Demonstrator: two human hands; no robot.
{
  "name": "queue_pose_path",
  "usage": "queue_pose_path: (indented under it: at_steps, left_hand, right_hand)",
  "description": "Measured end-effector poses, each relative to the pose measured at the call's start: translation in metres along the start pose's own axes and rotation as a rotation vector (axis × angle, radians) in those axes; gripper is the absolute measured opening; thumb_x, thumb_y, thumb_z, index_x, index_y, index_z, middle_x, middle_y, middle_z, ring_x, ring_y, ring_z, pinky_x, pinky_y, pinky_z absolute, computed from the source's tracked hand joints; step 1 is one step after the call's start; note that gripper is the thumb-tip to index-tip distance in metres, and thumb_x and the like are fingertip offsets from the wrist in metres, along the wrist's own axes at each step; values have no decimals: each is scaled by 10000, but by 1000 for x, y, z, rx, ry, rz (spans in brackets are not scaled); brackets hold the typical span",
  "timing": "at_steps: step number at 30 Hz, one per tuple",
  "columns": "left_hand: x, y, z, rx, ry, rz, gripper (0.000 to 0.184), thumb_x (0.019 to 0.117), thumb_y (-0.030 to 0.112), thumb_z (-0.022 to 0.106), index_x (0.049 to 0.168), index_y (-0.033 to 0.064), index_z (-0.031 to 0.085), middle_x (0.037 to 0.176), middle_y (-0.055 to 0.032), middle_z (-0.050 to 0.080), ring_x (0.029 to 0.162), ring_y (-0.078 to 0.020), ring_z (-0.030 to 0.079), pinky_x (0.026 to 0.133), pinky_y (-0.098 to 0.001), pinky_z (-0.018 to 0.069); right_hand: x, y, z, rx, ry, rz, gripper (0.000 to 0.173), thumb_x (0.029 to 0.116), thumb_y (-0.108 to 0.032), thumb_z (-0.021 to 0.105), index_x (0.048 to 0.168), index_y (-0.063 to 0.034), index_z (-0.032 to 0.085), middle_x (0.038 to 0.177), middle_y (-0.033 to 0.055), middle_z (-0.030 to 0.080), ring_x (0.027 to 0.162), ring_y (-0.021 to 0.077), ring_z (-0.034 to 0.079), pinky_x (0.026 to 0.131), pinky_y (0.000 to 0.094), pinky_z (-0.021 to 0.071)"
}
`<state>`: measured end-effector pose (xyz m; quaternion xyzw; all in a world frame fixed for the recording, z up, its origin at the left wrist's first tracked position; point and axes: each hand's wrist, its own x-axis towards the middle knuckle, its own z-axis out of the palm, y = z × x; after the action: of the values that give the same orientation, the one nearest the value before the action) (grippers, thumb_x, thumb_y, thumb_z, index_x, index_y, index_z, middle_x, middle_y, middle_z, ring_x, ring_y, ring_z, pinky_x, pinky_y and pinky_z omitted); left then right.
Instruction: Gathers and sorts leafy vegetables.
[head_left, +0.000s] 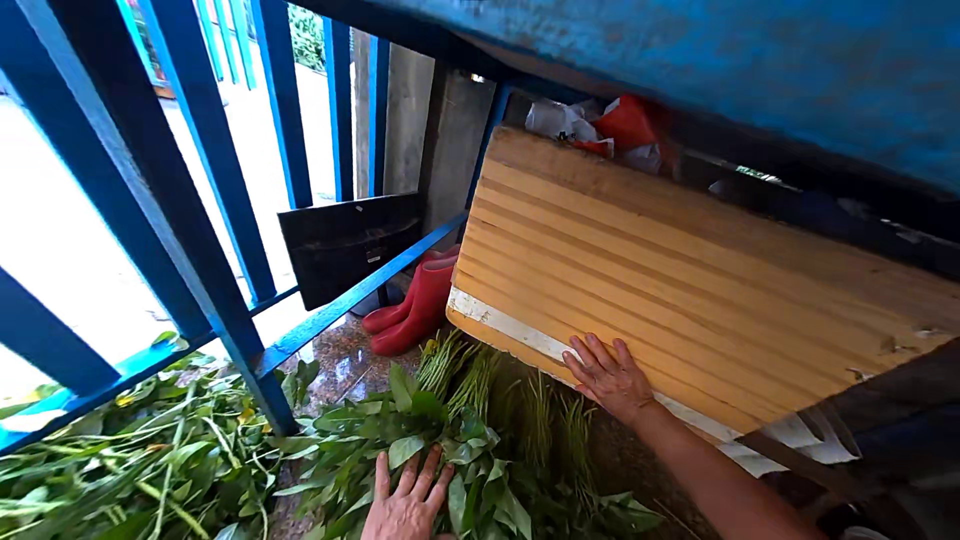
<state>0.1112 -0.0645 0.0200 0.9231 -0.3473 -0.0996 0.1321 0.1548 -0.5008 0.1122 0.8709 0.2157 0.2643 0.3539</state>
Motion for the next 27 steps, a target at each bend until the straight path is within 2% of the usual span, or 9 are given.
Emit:
queue_pose_path:
  at_steps: [3,7,10,13,15,17,22,24,27]
  left_hand:
    - [-7,7,-1,15,104,43,933,846,664,700,1611,249,362,1685,-107,282,1546,-434,213,1130,-818,78]
    - [-27,7,-5,56,234,97,943,804,633,764,1591,257,407,1677,-108,302,1543,-426,231,1132,-809,129]
    - [-56,7,-7,61,319,91,869,844,576,762,1577,242,437,1664,-119,328,1533,-421,266,1127,-802,180]
    - [-106,7,1,9,332,4,727,888,453,764,1520,183,526,1628,-147,387,1506,-454,310,1116,-812,189]
    - [-150,6,8,-29,291,-99,656,908,399,755,1489,163,561,1619,-157,400,1499,-461,322,1121,-809,188]
    - [-204,1,10,-35,240,-227,660,886,335,788,1481,155,567,1629,-158,382,1510,-450,304,1137,-792,177]
    - [-373,0,-7,211,308,-575,804,727,326,912,1448,164,597,1598,-176,425,1465,-453,390,1085,-790,307]
    - [-441,17,-31,261,288,-743,776,741,314,898,1431,111,606,1580,-232,425,1432,-503,413,1053,-807,328]
    - [-525,72,-71,243,158,-1071,734,836,385,832,1455,84,576,1602,-256,374,1452,-519,368,1086,-779,307]
  right_hand:
    - [8,-12,-17,16,-74,48,763,849,-389,804,1505,-106,538,1630,168,391,1531,374,321,1152,741,252]
    - [7,-21,-25,105,-13,108,613,914,-268,711,1489,-119,560,1621,176,405,1527,375,329,1171,733,238]
    - [13,-32,-42,260,-1,164,580,903,-312,725,1441,-126,614,1599,206,424,1520,427,320,1162,767,219]
    - [15,-62,-58,356,12,149,481,972,-398,614,1317,-71,685,1524,216,514,1463,440,416,1129,758,298]
    - [14,-90,-71,463,-19,144,502,1004,-462,563,1259,-55,708,1473,225,562,1418,453,471,1119,758,313]
    - [14,-122,-82,610,-54,188,561,1011,-528,517,1280,-70,697,1473,219,561,1419,461,462,1135,749,289]
    - [46,-197,-130,944,126,175,532,1021,-471,492,1285,-54,692,1432,236,587,1370,497,497,1116,738,319]
    - [78,-221,-162,1047,245,52,474,989,-411,555,1246,-43,706,1409,237,599,1362,497,500,1117,729,333]
    - [139,-261,-236,1178,387,-145,374,945,-325,640,1182,-51,733,1360,214,629,1355,469,509,1126,692,351]
